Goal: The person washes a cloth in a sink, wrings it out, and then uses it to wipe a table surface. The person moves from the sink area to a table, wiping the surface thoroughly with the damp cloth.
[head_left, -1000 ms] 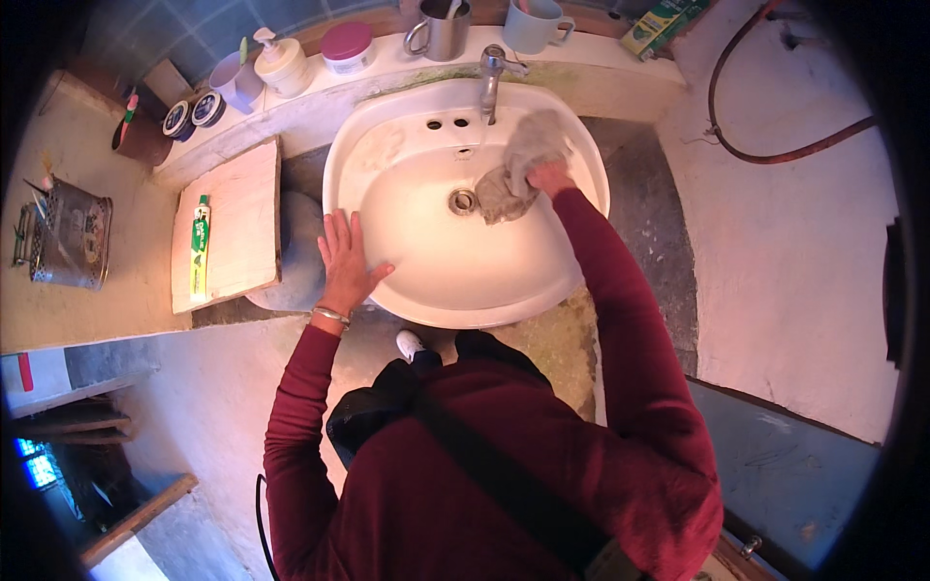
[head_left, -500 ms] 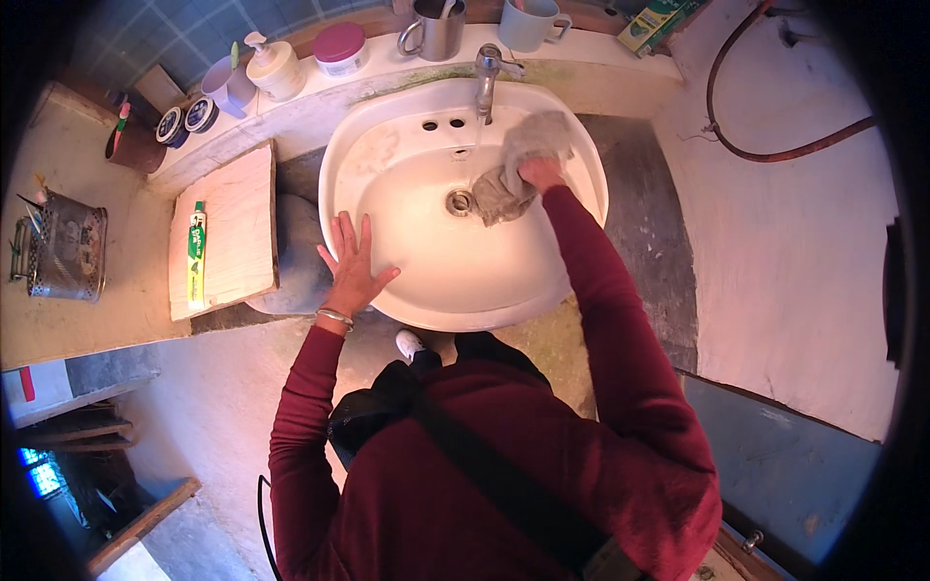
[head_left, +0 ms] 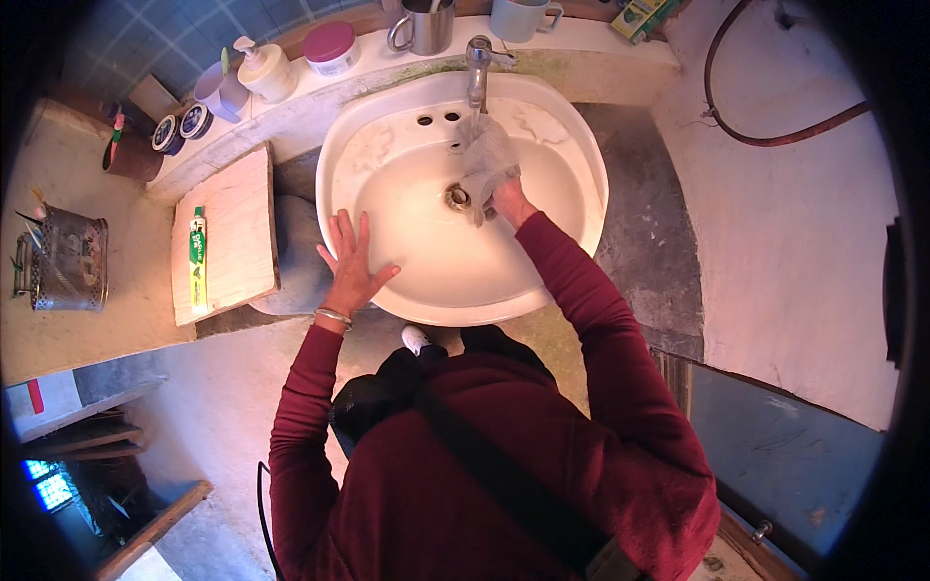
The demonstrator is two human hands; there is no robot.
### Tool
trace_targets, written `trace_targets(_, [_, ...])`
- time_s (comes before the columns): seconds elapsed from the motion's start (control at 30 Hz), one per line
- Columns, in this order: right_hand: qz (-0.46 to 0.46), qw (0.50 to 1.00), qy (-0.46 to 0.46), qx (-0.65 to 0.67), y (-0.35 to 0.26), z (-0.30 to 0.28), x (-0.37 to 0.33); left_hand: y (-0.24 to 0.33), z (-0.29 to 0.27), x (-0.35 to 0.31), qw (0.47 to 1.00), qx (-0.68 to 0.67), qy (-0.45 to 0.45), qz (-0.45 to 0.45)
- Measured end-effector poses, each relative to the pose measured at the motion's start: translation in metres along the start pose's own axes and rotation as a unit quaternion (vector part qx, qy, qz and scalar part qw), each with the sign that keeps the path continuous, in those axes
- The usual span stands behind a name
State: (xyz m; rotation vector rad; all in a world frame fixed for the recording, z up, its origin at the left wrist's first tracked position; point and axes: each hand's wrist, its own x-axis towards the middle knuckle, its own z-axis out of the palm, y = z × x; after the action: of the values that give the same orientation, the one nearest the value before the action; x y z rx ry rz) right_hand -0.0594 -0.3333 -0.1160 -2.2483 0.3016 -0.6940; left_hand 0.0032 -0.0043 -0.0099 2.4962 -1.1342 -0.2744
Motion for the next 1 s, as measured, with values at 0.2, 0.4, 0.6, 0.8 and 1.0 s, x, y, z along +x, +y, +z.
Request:
trace_targets(0.2, [0.020,0.994,-0.001,-0.111,-0.024,-0.001,0.002,0.001,-0.001,0.002,1.000,-0.007,-0.012,-0.007])
trace_targets(0.4, [0.112,0.898,-0.148,-0.400,-0.010,-0.033,0.055,0.005,0.000,0.003,1.000,0.004,-0.018,-0.005])
trace_targets(0.6, [0.045,0.808,-0.166,-0.563,-0.026,-0.066,0.061,-0.004,0.002,-0.001,1.000,-0.002,0.001,0.015])
trace_targets(0.8, [0.114,0.838,-0.036,-0.532,-0.015,-0.088,0.023,0.005,-0.001,-0.002,1.000,-0.007,0.001,-0.003])
trace_targets(1.0, [0.062,0.871,0.052,-0.485,-0.017,-0.030,0.070,0.009,-0.005,0.002,1.000,0.000,0.002,-0.005])
